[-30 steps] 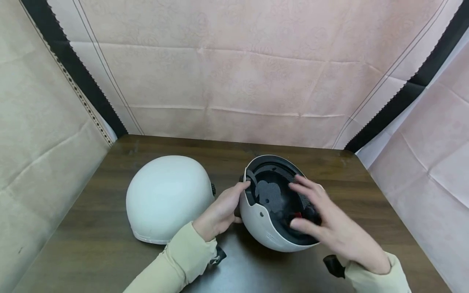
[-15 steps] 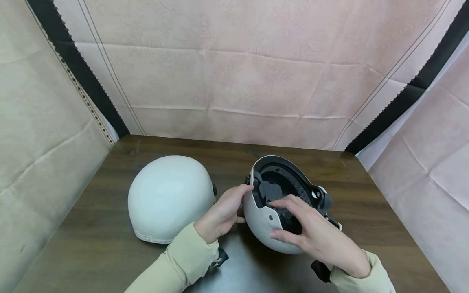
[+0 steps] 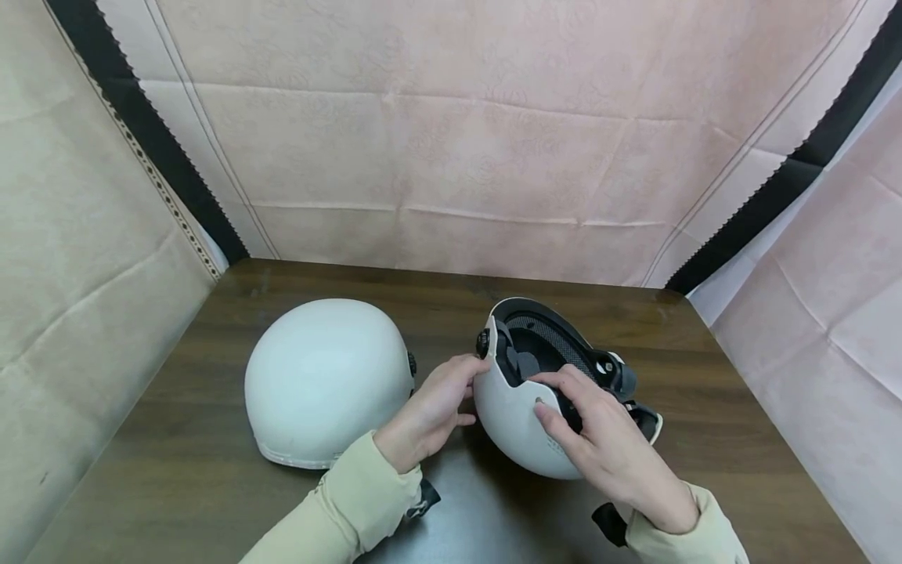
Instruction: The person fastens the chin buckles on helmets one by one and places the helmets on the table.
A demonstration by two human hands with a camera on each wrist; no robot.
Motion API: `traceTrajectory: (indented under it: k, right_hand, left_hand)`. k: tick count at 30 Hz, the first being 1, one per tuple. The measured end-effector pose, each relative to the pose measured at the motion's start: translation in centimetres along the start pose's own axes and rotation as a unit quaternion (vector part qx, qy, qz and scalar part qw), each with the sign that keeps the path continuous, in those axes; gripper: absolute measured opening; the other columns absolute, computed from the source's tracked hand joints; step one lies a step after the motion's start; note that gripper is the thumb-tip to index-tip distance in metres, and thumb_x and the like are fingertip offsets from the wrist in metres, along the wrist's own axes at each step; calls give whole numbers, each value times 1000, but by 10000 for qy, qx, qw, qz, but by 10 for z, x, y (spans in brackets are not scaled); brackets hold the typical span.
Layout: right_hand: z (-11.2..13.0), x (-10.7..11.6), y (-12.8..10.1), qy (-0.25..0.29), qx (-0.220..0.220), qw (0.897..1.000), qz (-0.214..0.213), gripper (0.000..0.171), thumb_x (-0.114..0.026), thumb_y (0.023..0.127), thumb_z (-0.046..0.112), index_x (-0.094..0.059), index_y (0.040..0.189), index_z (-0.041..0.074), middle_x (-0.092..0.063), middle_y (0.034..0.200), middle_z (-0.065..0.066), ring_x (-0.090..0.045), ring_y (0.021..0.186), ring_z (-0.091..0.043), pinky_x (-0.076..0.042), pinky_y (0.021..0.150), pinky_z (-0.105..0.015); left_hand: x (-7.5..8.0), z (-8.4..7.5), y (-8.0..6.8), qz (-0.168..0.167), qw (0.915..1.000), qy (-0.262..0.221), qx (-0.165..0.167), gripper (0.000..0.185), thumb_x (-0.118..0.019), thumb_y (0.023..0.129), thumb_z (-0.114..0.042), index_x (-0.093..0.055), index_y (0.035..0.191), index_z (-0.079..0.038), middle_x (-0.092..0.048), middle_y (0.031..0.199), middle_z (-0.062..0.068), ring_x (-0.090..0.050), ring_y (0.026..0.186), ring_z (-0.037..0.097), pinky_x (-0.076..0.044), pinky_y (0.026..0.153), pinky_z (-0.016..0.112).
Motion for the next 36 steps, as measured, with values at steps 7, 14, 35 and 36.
traceTrajectory:
  k: [7,14,35,36]
  right_hand:
    - [-6,0,1,165,-57,9994,-298,22,-50,98,23,-55,119,19,-53,105,12,-52,90,-5,-48,71,-30]
    - [-9,1,0,387,83,9955,-857,21,-51,97,12,-56,117,17,-55,103,10,-53,91,-8,-46,73,-27]
    - [8,29,-2,-1144,648,9846,-1149,53,-60,86,19,-49,136,7,-45,128,-12,-40,113,-30,-30,85,-45]
    - [12,28,-2,-1398,806,9808,-1100,55,-59,85,23,-48,137,5,-44,130,-15,-40,113,-34,-29,85,-49]
  left_hand:
    - [1,4,7,-206,9997,86,133,65,-56,90,-21,-27,143,1,-26,147,18,-30,127,37,-32,98,58]
    - [4,13,13,53,9996,-173,225,69,-63,86,-29,-33,139,4,-32,140,18,-32,123,38,-32,97,58]
    - [-4,23,18,768,9952,-454,393,77,-68,81,-50,-38,134,-2,-51,123,15,-54,105,32,-43,86,54]
    - [-5,23,18,742,9958,-401,369,77,-68,81,-51,-38,133,-2,-52,122,14,-55,104,31,-44,85,52]
Point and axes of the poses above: each hand's wrist, its own y-axis towards the middle knuckle, its own x-axis out of the back of the hand, z = x × y, the point moved 2 cm from there along y, towards the middle knuckle
